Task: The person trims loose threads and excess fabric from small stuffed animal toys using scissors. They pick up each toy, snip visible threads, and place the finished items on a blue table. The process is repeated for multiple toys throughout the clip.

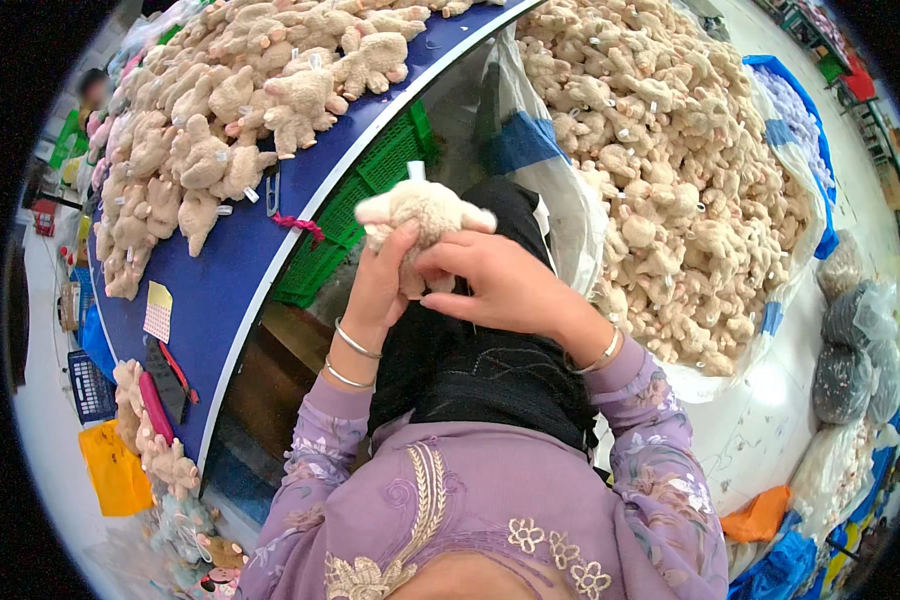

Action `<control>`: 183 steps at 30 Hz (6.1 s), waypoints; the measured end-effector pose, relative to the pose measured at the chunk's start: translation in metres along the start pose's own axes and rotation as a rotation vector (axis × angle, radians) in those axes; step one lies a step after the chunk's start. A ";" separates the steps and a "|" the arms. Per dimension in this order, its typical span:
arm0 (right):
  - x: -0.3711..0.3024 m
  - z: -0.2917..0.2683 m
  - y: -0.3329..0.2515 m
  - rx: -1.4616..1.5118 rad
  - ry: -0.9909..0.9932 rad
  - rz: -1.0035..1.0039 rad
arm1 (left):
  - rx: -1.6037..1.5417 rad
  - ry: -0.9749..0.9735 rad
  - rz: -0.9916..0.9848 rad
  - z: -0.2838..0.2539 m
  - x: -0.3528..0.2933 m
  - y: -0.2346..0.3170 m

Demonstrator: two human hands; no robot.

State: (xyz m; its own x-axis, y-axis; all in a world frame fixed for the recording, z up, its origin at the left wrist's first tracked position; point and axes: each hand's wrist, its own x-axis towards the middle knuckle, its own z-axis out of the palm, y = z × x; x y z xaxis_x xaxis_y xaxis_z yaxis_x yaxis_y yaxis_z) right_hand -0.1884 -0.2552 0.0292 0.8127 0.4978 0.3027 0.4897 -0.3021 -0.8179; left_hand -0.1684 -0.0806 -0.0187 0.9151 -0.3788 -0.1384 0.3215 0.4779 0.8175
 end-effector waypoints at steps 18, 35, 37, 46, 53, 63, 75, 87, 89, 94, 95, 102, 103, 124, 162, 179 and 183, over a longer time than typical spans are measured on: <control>0.023 -0.053 0.050 0.451 0.499 0.388 | -0.134 0.239 0.281 -0.009 -0.001 0.000; 0.041 -0.015 0.026 0.452 0.368 0.390 | 0.069 0.159 0.251 0.024 0.001 0.009; 0.043 -0.020 0.028 0.472 0.389 0.392 | 0.202 0.095 0.187 0.013 -0.004 0.010; 0.049 -0.024 0.037 0.654 0.434 0.434 | 0.263 -0.086 0.117 0.012 -0.008 0.008; 0.030 -0.075 0.061 0.137 0.574 0.258 | 0.456 -0.204 -0.060 -0.003 -0.007 0.039; -0.001 -0.088 0.081 0.737 0.718 0.408 | 1.586 0.672 0.894 -0.080 0.096 0.135; 0.025 -0.041 0.057 0.307 0.321 0.473 | 1.147 0.535 0.584 -0.085 0.093 0.144; 0.049 -0.053 -0.001 0.648 0.333 0.325 | 0.644 0.185 0.475 -0.008 0.021 0.071; 0.047 -0.063 -0.015 0.701 0.365 0.203 | 0.658 0.160 0.488 -0.006 0.019 0.067; 0.032 -0.085 -0.025 0.720 0.407 0.115 | 0.618 0.092 0.457 0.002 0.013 0.064; 0.029 -0.090 -0.021 0.725 0.398 0.135 | 0.627 0.085 0.453 0.004 0.012 0.063; 0.046 -0.046 -0.005 0.424 0.328 0.406 | 0.730 0.068 0.557 0.030 0.004 0.057; 0.046 -0.042 -0.007 0.457 0.241 0.473 | 0.683 0.045 0.571 0.032 0.005 0.054; 0.045 -0.037 -0.005 0.814 0.289 0.308 | 0.376 -0.185 0.039 0.005 0.004 0.037; -0.012 -0.124 0.079 0.855 0.676 0.247 | 1.254 0.261 0.696 -0.028 0.112 0.106; 0.027 -0.048 0.052 0.564 0.359 0.534 | 0.908 0.138 0.399 -0.035 0.111 0.089; 0.050 -0.031 0.050 0.503 0.460 0.384 | 0.683 0.057 0.284 -0.003 0.056 0.047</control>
State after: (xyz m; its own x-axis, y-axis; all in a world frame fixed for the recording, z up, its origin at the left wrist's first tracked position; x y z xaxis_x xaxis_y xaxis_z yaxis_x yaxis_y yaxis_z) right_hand -0.1138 -0.2707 0.0185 0.9993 0.0126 0.0359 0.0349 0.0741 -0.9966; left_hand -0.1017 -0.0771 0.0104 0.9577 -0.2632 0.1163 -0.1354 -0.0556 0.9892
